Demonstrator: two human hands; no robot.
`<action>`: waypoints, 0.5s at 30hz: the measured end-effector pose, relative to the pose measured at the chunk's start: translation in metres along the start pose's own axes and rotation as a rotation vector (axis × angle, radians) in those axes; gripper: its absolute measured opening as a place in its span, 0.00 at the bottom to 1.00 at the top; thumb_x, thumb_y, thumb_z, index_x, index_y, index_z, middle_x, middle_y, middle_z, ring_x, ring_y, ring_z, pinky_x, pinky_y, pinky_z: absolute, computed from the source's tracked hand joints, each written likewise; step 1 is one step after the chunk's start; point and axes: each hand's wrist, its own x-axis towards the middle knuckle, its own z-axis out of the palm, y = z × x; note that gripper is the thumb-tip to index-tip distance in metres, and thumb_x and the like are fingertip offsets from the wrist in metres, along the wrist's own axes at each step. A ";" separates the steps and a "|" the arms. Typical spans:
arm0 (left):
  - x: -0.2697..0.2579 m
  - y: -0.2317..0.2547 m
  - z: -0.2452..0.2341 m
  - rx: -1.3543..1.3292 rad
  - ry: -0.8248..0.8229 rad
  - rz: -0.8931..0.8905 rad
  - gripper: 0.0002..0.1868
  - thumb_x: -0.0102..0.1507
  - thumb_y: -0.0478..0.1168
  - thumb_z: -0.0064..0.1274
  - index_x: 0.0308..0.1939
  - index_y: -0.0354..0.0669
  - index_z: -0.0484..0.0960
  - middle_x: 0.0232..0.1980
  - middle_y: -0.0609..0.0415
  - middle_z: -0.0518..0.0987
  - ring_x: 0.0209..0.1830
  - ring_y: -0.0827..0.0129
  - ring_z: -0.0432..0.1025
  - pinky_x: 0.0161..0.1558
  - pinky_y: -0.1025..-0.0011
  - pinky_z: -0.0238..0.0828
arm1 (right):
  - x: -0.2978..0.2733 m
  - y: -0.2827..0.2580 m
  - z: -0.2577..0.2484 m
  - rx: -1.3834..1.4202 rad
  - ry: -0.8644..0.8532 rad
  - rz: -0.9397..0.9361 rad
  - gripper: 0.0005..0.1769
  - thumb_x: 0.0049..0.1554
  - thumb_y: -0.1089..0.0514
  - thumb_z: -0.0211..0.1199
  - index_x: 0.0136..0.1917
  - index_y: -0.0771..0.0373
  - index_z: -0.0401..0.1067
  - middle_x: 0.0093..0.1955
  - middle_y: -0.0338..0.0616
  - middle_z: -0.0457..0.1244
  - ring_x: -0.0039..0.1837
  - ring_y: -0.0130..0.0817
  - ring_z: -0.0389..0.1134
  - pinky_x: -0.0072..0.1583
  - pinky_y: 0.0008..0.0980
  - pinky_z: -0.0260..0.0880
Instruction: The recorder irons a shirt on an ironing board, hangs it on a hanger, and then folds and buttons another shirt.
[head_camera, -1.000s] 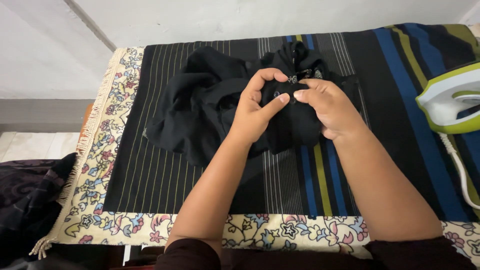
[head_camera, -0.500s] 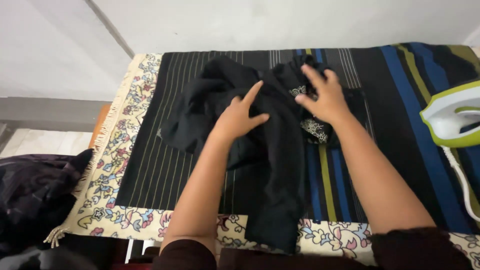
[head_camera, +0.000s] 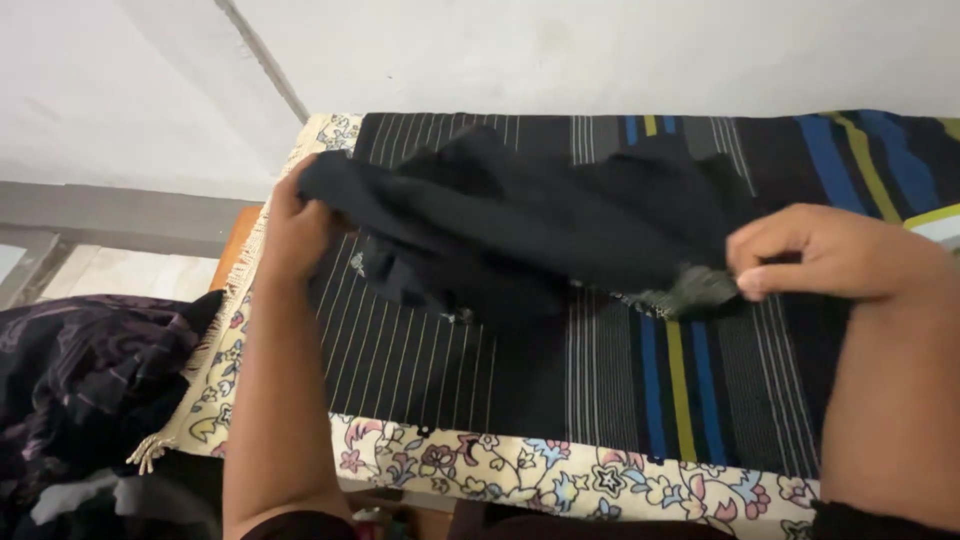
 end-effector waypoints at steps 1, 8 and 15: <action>0.001 -0.022 -0.019 -0.206 -0.208 -0.067 0.18 0.60 0.34 0.50 0.54 0.34 0.78 0.39 0.51 0.83 0.37 0.61 0.77 0.40 0.63 0.74 | 0.004 -0.017 0.000 0.211 0.035 -0.150 0.11 0.58 0.51 0.67 0.43 0.61 0.77 0.43 0.45 0.66 0.45 0.35 0.67 0.49 0.36 0.70; 0.007 -0.084 -0.019 0.556 -1.085 0.082 0.18 0.53 0.43 0.62 0.43 0.37 0.87 0.40 0.46 0.83 0.39 0.58 0.77 0.42 0.63 0.77 | 0.128 -0.054 0.077 0.128 0.353 -0.114 0.51 0.47 0.40 0.76 0.76 0.61 0.60 0.68 0.60 0.60 0.67 0.59 0.64 0.64 0.51 0.66; 0.074 -0.008 -0.007 0.403 -0.012 -0.247 0.16 0.59 0.39 0.56 0.45 0.29 0.77 0.35 0.48 0.79 0.37 0.55 0.75 0.39 0.58 0.74 | 0.187 -0.005 -0.002 0.123 0.785 0.105 0.23 0.58 0.52 0.66 0.63 0.64 0.73 0.57 0.65 0.66 0.58 0.65 0.66 0.59 0.58 0.65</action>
